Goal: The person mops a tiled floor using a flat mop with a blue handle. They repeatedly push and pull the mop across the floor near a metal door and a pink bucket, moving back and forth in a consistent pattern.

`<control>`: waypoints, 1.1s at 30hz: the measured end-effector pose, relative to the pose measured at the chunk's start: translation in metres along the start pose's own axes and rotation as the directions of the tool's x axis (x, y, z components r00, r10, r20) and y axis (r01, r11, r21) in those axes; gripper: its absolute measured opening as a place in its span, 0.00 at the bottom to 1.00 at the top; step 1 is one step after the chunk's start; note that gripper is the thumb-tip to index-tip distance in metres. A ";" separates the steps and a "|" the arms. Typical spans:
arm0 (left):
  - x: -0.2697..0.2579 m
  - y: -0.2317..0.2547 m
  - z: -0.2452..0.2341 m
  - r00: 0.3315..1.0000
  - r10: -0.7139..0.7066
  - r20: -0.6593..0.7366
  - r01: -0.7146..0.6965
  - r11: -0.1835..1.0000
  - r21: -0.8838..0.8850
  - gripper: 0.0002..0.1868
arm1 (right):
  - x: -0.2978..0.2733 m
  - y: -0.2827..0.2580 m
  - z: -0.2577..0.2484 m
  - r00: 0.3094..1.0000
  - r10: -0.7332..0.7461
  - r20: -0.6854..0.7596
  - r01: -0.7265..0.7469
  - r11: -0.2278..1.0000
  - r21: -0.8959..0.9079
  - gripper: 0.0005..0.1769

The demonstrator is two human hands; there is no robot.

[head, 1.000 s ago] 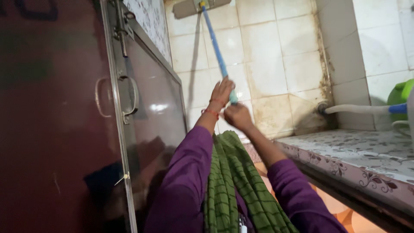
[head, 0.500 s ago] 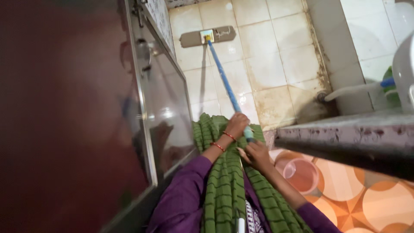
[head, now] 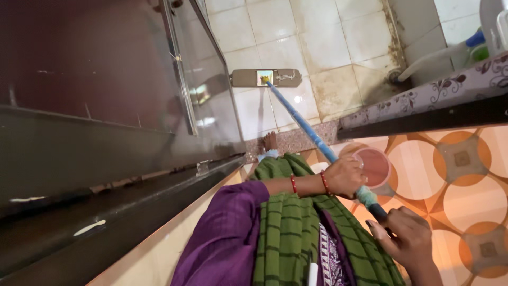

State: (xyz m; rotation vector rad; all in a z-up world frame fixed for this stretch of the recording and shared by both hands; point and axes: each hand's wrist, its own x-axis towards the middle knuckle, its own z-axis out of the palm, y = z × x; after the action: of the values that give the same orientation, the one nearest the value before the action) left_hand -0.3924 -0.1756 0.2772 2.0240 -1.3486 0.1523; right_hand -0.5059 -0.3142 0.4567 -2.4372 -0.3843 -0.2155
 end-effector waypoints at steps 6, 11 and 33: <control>-0.013 -0.029 0.005 0.972 0.046 -0.232 -0.096 0.973 -0.211 0.11 | 0.011 0.006 0.024 0.991 -0.101 -0.089 0.111 0.987 0.114 0.13; -0.015 -0.086 0.004 0.941 0.030 -0.336 -0.123 0.958 -0.260 0.13 | 0.054 0.024 0.049 0.989 -0.148 0.015 0.147 0.988 0.051 0.11; -0.102 -0.532 -0.031 0.621 -0.779 0.088 0.653 0.576 0.491 0.21 | 0.377 0.192 0.435 0.757 -0.632 0.169 0.637 0.770 0.024 0.13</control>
State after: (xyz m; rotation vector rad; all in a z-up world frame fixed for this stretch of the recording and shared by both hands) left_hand 0.0221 0.0392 0.0007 2.9129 -0.5212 -0.2877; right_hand -0.0627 -0.0996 0.1021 -2.2723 -1.3026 -0.3056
